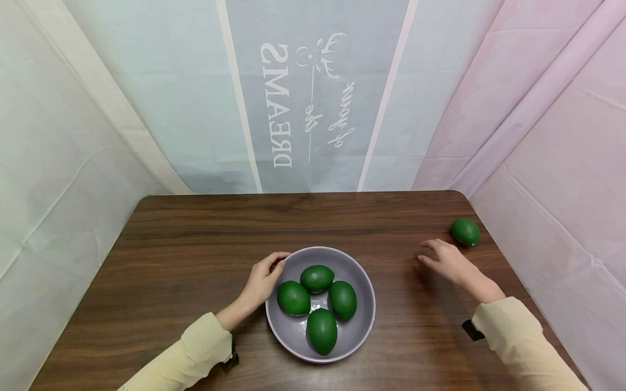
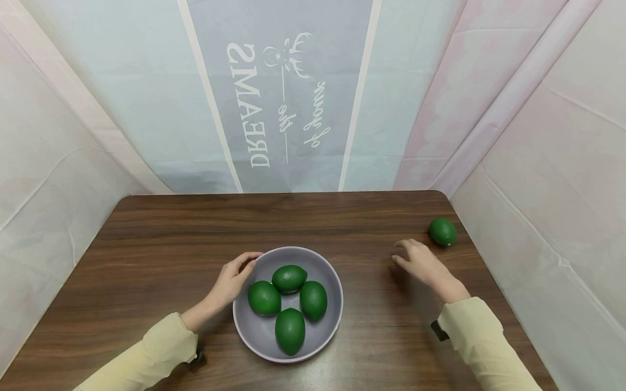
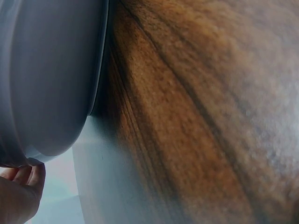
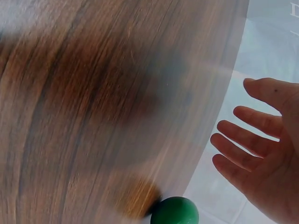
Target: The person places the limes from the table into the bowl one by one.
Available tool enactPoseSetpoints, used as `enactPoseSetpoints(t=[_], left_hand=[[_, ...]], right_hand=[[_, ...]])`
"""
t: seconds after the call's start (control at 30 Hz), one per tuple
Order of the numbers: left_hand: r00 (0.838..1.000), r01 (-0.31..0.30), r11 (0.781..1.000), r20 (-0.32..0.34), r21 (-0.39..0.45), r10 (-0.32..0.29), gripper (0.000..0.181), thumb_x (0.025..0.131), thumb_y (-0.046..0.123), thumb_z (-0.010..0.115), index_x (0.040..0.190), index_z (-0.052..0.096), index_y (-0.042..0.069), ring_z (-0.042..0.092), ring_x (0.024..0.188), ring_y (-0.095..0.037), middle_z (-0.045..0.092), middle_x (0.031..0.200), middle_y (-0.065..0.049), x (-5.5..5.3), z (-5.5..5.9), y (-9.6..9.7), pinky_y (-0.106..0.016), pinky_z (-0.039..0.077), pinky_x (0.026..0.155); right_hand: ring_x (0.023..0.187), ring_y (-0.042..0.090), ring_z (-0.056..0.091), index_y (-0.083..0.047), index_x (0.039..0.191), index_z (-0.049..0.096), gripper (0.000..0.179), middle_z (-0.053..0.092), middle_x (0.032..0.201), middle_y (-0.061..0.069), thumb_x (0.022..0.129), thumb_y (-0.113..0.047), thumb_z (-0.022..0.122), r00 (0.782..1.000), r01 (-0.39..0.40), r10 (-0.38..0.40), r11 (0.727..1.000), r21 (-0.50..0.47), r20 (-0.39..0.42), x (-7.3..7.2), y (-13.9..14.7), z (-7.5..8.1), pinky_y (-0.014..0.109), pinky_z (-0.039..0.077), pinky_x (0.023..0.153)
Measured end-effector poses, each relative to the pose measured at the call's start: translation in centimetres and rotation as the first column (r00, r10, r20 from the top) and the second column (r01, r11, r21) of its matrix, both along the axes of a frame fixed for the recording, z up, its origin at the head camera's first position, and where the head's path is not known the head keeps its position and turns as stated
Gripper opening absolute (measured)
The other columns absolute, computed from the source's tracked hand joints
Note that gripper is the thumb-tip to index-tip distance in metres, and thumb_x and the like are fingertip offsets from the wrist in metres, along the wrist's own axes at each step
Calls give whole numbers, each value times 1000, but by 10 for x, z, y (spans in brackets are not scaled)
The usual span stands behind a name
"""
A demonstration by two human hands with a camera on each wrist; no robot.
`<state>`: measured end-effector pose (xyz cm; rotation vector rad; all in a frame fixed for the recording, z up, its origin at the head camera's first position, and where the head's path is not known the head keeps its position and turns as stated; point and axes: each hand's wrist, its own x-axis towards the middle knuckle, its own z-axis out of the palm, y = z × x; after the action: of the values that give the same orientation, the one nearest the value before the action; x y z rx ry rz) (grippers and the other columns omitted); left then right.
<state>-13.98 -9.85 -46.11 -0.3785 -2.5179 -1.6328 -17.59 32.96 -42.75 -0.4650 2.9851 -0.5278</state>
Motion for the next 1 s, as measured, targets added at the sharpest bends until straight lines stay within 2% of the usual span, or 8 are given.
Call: enactPoseSetpoints(t=[0.27, 1.0], left_hand=[[1000, 3, 1000, 1, 6, -3, 20, 91, 5, 52, 107, 64, 4, 60, 86, -21, 65, 100, -9, 1, 0, 0, -27, 47, 74], [1000, -5, 1000, -22, -8, 4, 19, 91, 6, 52, 106, 64, 5, 60, 86, -20, 66, 100, -8, 1, 1, 0, -27, 47, 74]], right_hand=[[106, 45, 47, 9, 120, 49, 42, 48, 118, 30, 90, -19, 56, 999, 37, -37, 999, -7, 25, 0, 7, 1, 55, 40, 82], [102, 45, 49, 8, 119, 50, 41, 50, 115, 31, 92, -22, 54, 993, 117, -118, 993, -27, -16, -4, 30, 2, 55, 41, 77]])
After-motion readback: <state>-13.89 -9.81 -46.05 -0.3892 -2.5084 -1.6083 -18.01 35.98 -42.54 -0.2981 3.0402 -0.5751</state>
